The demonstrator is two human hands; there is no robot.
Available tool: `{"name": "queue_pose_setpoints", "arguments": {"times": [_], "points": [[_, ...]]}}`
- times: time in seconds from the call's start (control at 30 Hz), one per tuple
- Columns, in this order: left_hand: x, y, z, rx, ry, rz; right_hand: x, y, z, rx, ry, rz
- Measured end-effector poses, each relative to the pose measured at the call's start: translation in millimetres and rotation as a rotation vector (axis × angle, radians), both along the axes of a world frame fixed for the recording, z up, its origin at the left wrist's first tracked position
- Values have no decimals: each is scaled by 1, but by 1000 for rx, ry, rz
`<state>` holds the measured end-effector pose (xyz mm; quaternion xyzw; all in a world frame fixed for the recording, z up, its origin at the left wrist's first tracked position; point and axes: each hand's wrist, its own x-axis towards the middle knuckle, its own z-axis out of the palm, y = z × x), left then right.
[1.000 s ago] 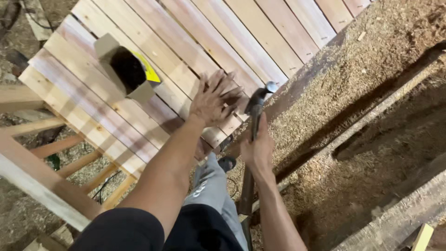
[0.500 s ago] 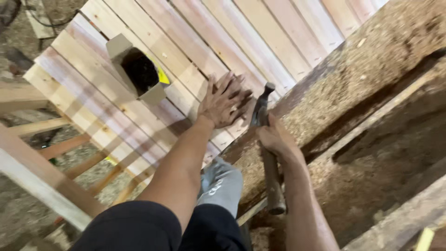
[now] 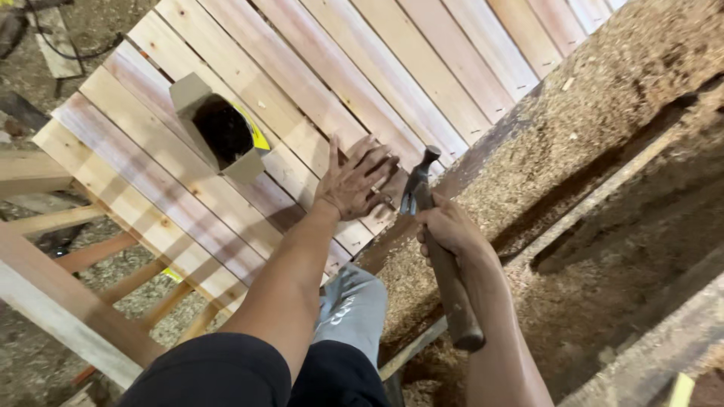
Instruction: The person hammers nails into wooden slats arranged on a workbench. They hold the slats with one hand and strike nails with a hammer in the other, moving along the length of the slats to secure them.
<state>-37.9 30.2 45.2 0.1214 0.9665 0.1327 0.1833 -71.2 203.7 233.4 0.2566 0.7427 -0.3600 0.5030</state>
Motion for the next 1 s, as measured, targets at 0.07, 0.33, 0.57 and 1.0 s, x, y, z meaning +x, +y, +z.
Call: {"name": "queue_pose_setpoints", "arguments": {"times": [0.07, 0.33, 0.57, 1.0], "points": [[2, 0, -6, -28, 15, -16, 7, 2, -18, -5, 45, -23], [8, 0, -28, 23, 163, 4, 62, 15, -91, 120, 396, -106], [11, -1, -32, 69, 239, -27, 92, 13, -136, -68, 609, -604], [13, 5, -23, 126, 302, -19, 91, 2, -161, -267, 502, -1042]]}}
